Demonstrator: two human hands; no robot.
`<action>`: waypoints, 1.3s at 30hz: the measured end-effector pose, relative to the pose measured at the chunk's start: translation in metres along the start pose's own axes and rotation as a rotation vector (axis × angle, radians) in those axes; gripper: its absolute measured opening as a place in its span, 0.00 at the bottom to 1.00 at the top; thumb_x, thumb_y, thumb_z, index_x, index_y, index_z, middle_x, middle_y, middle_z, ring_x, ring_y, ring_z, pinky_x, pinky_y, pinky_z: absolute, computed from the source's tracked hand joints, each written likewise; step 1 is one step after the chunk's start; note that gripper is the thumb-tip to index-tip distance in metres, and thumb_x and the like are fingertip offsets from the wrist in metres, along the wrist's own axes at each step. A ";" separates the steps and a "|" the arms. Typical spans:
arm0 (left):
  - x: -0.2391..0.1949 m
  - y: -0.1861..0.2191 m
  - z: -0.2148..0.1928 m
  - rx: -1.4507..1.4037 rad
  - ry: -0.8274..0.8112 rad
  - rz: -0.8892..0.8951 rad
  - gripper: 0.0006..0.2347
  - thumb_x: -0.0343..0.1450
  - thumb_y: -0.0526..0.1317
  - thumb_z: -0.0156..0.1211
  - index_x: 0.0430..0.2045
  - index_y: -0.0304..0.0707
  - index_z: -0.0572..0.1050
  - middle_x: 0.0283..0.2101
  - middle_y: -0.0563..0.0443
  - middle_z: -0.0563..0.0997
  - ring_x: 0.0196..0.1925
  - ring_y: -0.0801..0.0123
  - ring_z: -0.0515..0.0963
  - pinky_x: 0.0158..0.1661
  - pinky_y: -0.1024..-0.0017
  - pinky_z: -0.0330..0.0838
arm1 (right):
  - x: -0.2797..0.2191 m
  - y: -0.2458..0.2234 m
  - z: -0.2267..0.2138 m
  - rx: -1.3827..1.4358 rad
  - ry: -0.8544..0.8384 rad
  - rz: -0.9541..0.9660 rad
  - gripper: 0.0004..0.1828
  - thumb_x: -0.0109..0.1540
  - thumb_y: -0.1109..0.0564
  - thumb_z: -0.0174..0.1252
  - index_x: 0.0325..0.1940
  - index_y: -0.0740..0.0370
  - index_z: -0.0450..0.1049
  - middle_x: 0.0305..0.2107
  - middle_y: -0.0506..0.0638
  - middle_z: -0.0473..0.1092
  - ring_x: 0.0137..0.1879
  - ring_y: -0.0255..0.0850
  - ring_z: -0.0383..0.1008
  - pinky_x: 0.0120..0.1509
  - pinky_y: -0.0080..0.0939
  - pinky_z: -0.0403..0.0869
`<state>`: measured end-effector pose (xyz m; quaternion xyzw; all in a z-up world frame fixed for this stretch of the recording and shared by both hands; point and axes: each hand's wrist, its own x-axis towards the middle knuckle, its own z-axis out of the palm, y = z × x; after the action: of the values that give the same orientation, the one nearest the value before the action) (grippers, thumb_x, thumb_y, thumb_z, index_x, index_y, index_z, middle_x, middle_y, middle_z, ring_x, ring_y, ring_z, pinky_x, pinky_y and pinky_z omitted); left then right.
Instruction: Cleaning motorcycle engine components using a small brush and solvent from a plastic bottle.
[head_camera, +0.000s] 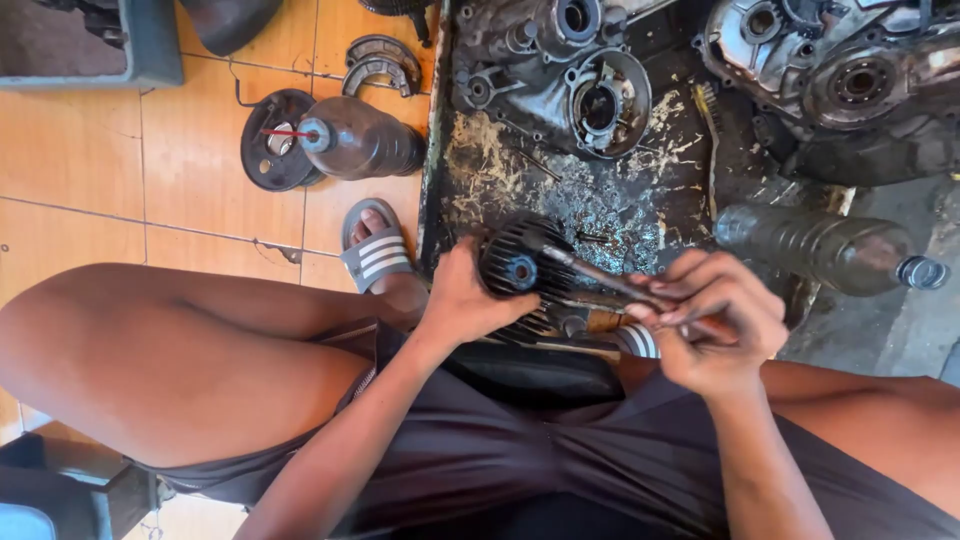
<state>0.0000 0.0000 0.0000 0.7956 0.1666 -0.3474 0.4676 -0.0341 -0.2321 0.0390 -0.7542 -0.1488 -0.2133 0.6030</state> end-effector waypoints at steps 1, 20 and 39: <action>-0.002 0.004 -0.005 0.001 0.000 0.002 0.29 0.45 0.51 0.77 0.39 0.40 0.79 0.40 0.39 0.86 0.53 0.42 0.82 0.54 0.49 0.78 | -0.001 0.001 -0.002 0.000 0.001 -0.002 0.22 0.55 0.67 0.72 0.17 0.67 0.63 0.20 0.63 0.66 0.22 0.56 0.72 0.26 0.49 0.71; -0.014 0.016 -0.008 0.032 0.087 0.061 0.27 0.47 0.44 0.75 0.39 0.43 0.74 0.40 0.40 0.86 0.52 0.39 0.82 0.52 0.47 0.78 | -0.001 -0.011 0.008 -0.030 -0.062 0.027 0.17 0.55 0.70 0.70 0.18 0.66 0.69 0.21 0.60 0.69 0.23 0.52 0.73 0.28 0.46 0.76; -0.010 -0.007 -0.003 0.037 0.056 0.178 0.33 0.44 0.48 0.76 0.44 0.49 0.71 0.38 0.45 0.86 0.50 0.40 0.83 0.54 0.46 0.75 | 0.002 -0.023 -0.006 -0.029 -0.265 0.087 0.16 0.57 0.69 0.66 0.18 0.64 0.68 0.22 0.56 0.66 0.27 0.55 0.73 0.35 0.48 0.76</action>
<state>-0.0099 0.0065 0.0031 0.8250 0.1019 -0.2851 0.4772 -0.0441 -0.2332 0.0608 -0.7901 -0.1911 -0.0877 0.5758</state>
